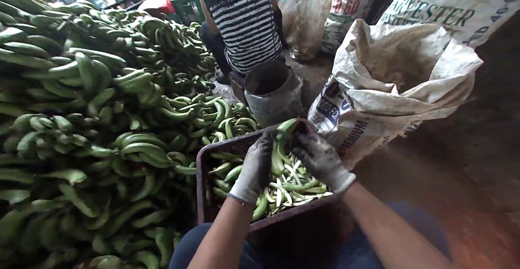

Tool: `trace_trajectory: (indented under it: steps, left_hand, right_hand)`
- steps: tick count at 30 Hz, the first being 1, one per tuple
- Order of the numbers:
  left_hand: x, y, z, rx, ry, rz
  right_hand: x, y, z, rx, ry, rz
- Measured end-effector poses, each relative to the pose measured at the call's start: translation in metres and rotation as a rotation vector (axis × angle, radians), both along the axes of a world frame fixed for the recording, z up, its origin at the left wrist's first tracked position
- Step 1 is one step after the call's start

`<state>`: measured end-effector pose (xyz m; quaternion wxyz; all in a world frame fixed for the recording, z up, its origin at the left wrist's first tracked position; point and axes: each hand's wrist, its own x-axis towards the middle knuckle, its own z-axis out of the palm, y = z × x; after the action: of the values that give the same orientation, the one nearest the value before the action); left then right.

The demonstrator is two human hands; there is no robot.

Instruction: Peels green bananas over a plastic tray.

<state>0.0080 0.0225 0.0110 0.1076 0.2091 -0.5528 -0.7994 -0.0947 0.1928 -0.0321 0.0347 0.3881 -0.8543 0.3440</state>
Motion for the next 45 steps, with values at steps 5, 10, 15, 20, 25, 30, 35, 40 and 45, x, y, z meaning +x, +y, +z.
trace_trajectory:
  steps: [5,10,15,20,25,30,35,40,45]
  left_hand:
    - [0.002,-0.01,-0.004,0.05,-0.024,0.011]
    - [-0.003,-0.018,-0.005,0.079,0.01,0.116]
    - [-0.006,-0.014,-0.002,0.036,0.013,0.196]
    - [-0.003,-0.009,0.003,0.029,-0.013,0.178]
    - [-0.003,-0.012,0.001,0.024,-0.011,0.19]
    - [-0.002,-0.011,0.001,0.023,0.006,0.181]
    - [0.002,-0.015,-0.004,-0.034,0.102,0.123]
    - [0.001,-0.002,-0.006,0.02,0.07,-0.009]
    - [-0.001,0.006,-0.002,-0.072,-0.089,0.007]
  right_hand:
    - [-0.054,0.012,-0.007,0.036,-0.219,-0.308]
    - [-0.016,0.007,0.002,-0.124,-0.263,-0.13]
    - [0.017,0.004,0.005,-0.187,-0.174,0.017]
    - [0.014,0.005,0.004,-0.22,-0.211,0.068]
    - [0.017,0.007,0.007,-0.262,-0.277,0.165]
    - [0.024,0.008,0.012,-0.265,-0.429,0.334]
    - [0.02,0.011,0.01,-0.15,-0.474,0.389]
    - [-0.001,0.002,0.002,-0.037,-0.275,0.124]
    - [-0.042,0.002,-0.019,-0.083,-0.144,-0.342]
